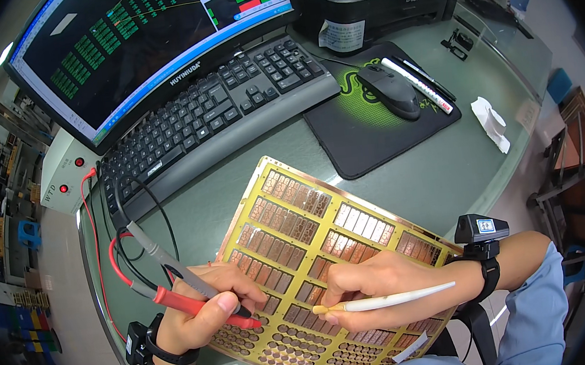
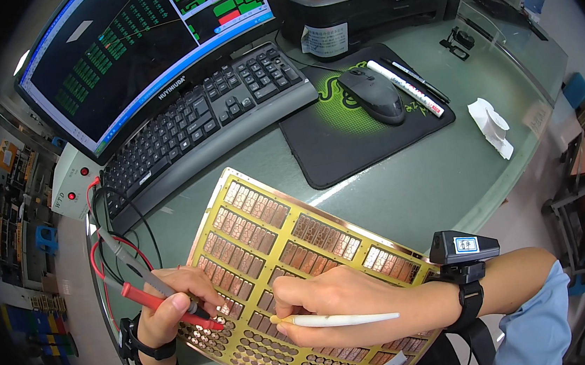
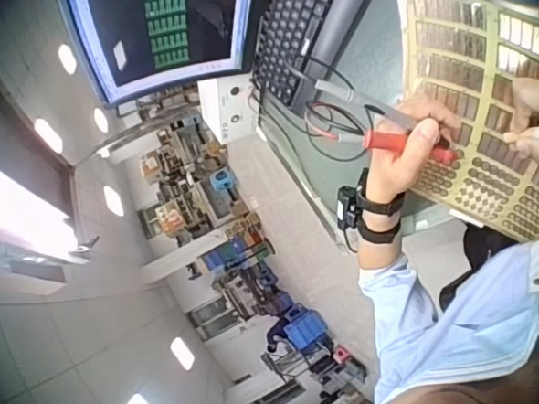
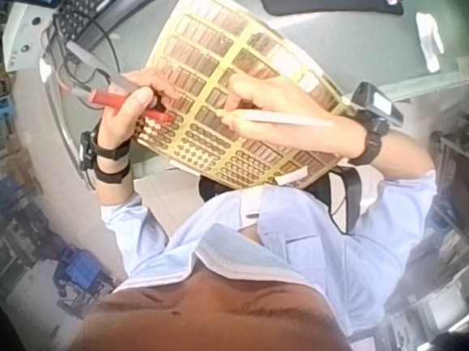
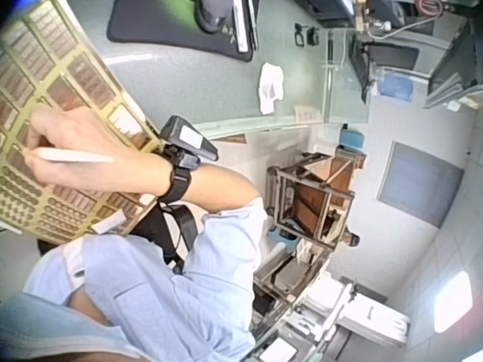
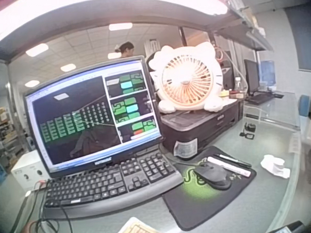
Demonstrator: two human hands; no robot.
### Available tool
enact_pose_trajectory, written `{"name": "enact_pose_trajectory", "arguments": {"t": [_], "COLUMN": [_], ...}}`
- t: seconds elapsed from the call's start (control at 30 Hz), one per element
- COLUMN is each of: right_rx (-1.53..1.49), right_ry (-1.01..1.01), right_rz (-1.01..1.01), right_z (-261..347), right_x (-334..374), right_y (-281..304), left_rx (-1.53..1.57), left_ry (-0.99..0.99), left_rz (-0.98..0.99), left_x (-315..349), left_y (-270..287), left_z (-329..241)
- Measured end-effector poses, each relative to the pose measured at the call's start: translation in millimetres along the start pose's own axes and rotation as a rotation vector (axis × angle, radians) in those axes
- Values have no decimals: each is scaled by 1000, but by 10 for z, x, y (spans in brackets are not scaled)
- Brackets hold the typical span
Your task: Inspecting and testing electronic components on a large panel using a probe and a marking stylus.
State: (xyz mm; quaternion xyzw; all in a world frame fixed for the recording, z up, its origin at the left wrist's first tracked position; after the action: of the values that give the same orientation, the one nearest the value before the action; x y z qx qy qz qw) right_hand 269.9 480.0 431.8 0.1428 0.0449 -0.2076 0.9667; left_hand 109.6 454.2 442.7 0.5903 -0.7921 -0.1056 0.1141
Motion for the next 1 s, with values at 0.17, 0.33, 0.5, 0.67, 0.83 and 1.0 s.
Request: {"name": "enact_pose_trajectory", "arguments": {"t": [0.17, 0.33, 0.5, 0.67, 0.83, 1.0], "right_rx": [-2, -7, -31, -68, -11, 151], "right_ry": [-15, -54, -62, -260, -261, -15], "right_rz": [6, 32, 14, 112, 132, 31], "right_z": [-1, -53, -60, -176, -137, 52], "right_x": [-4, 2, -9, -16, -22, 10], "right_y": [-1, -22, -16, -29, -50, -54], "left_rx": [-5, -5, 8, 30, 50, 31], "left_ry": [7, -1, -8, 6, -14, -66], "left_rz": [-4, 2, 13, 0, -4, 1], "left_x": [1, -6, -13, -7, -5, -9], "left_y": [1, -3, -11, -16, -11, -15], "left_z": [-2, -9, -14, -17, -9, -43]}}
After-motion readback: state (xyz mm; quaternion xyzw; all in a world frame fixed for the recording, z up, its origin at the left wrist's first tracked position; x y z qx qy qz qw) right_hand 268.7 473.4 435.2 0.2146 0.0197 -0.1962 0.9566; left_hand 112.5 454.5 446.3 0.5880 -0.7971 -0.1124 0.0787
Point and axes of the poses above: each hand's wrist, its own x-axis away from the middle knuckle, its own y-axis out of the back of the hand, z = x × y, the point moved 9 cm from there along -x, towards the middle knuckle
